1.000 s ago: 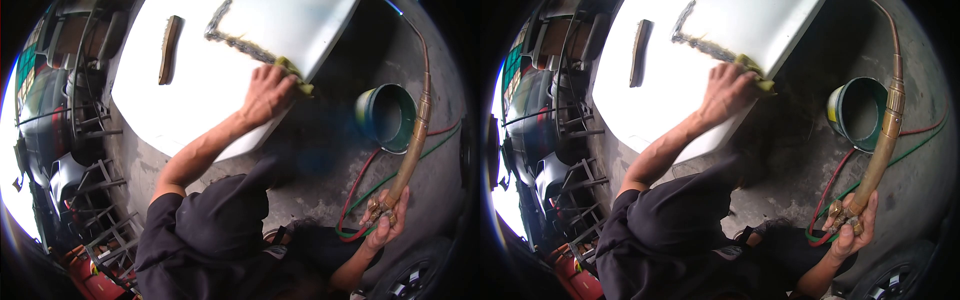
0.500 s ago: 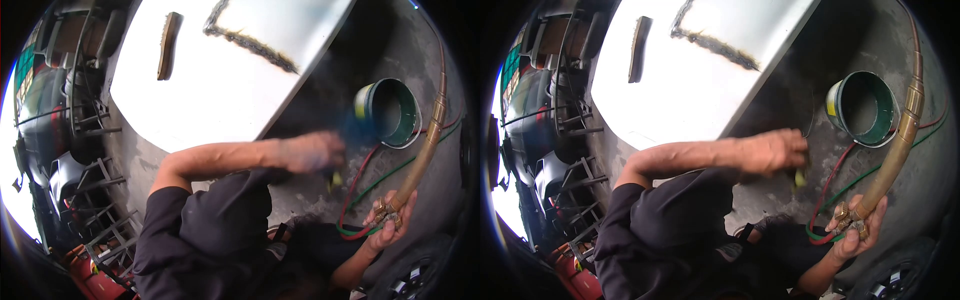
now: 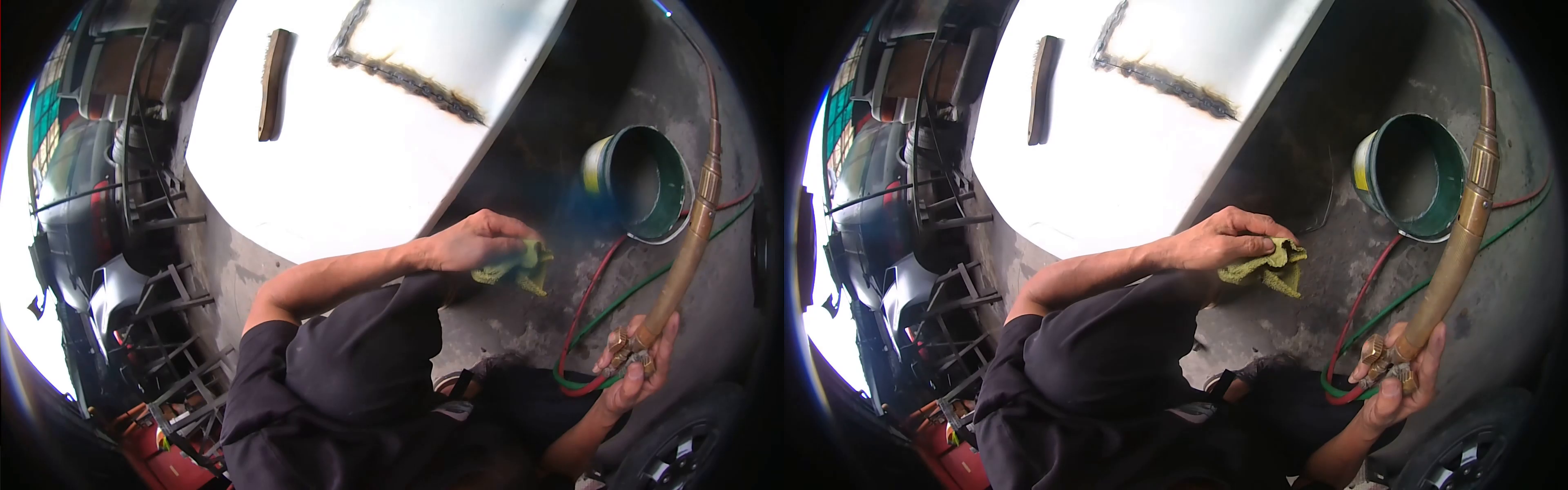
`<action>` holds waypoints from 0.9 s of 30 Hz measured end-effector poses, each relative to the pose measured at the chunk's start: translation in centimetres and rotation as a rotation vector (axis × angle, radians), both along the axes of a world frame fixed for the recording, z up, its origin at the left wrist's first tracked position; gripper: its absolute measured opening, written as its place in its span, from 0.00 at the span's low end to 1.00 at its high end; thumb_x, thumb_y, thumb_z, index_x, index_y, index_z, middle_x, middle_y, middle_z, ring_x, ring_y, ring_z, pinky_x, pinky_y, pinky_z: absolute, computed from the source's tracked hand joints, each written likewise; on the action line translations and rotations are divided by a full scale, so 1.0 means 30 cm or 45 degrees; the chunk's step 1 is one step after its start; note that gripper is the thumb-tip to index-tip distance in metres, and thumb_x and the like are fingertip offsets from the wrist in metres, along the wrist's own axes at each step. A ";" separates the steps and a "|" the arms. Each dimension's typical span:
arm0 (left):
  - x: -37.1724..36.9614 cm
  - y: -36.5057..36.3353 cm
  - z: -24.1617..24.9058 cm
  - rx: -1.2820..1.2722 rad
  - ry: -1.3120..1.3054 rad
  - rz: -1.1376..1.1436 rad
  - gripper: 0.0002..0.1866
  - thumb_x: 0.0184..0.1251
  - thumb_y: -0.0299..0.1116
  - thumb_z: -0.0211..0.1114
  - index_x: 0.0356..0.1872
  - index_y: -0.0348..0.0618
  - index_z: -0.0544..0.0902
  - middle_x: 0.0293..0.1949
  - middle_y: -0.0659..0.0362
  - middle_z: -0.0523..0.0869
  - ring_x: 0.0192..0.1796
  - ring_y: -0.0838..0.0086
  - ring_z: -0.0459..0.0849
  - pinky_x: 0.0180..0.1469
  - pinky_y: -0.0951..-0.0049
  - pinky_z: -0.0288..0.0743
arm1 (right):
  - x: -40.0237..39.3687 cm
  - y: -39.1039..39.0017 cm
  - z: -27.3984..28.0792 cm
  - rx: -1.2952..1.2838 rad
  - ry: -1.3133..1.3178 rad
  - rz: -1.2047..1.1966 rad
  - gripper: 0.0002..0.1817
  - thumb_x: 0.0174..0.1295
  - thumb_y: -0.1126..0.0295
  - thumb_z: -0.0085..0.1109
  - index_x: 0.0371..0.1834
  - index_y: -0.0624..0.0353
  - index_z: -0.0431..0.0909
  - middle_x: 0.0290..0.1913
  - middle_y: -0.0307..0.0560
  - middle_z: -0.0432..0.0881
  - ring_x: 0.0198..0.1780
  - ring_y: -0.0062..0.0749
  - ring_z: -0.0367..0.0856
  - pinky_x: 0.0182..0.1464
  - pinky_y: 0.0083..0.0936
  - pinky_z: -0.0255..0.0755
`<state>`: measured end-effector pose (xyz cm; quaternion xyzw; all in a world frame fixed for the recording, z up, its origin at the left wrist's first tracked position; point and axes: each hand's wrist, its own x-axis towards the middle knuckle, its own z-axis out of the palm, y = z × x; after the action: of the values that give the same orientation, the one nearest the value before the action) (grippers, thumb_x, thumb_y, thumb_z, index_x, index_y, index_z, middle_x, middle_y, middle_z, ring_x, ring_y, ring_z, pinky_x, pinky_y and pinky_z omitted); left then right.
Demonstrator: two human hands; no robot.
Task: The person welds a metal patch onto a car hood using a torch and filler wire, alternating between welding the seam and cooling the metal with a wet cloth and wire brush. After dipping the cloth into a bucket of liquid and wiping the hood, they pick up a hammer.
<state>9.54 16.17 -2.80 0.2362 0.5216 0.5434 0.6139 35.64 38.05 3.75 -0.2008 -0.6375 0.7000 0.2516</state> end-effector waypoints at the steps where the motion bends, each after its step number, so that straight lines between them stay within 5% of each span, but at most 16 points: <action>1: -0.002 -0.007 -0.003 -0.040 -0.057 0.004 0.18 0.86 0.29 0.56 0.68 0.37 0.83 0.59 0.56 0.85 0.62 0.74 0.83 0.67 0.69 0.75 | 0.002 -0.003 -0.004 0.002 0.006 -0.003 0.43 0.72 0.58 0.54 0.87 0.65 0.53 0.50 0.59 0.75 0.29 0.27 0.80 0.20 0.18 0.74; 6: -0.030 -0.007 0.041 -0.159 -0.230 0.138 0.17 0.84 0.29 0.58 0.65 0.35 0.84 0.58 0.57 0.85 0.60 0.75 0.84 0.65 0.70 0.77 | -0.008 -0.002 -0.002 0.038 -0.041 -0.045 0.44 0.71 0.56 0.54 0.87 0.65 0.53 0.48 0.58 0.76 0.26 0.27 0.79 0.19 0.18 0.73; 14: -0.081 -0.009 0.056 -0.122 0.497 0.250 0.18 0.81 0.37 0.63 0.63 0.37 0.83 0.53 0.57 0.85 0.55 0.74 0.84 0.57 0.69 0.79 | -0.022 0.014 -0.010 -0.025 -0.008 -0.033 0.44 0.69 0.60 0.54 0.87 0.63 0.54 0.47 0.57 0.77 0.26 0.28 0.79 0.19 0.20 0.76; 20: -0.089 0.000 0.111 -0.216 0.406 0.260 0.18 0.78 0.37 0.62 0.60 0.36 0.76 0.50 0.53 0.85 0.49 0.73 0.84 0.51 0.67 0.81 | -0.018 0.013 -0.007 -0.087 0.015 0.010 0.44 0.68 0.63 0.56 0.88 0.61 0.53 0.48 0.57 0.77 0.28 0.29 0.81 0.21 0.21 0.79; 27: -0.098 -0.002 0.040 -0.041 1.062 0.267 0.17 0.73 0.34 0.64 0.58 0.36 0.79 0.55 0.47 0.81 0.58 0.59 0.83 0.62 0.60 0.78 | -0.017 0.014 -0.012 -0.039 -0.004 -0.007 0.44 0.69 0.62 0.55 0.88 0.60 0.53 0.48 0.57 0.77 0.28 0.29 0.81 0.20 0.20 0.78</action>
<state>6.62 16.10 -1.58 0.3718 0.7547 0.4526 0.2956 35.13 38.49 3.38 -0.2073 -0.6264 0.7089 0.2494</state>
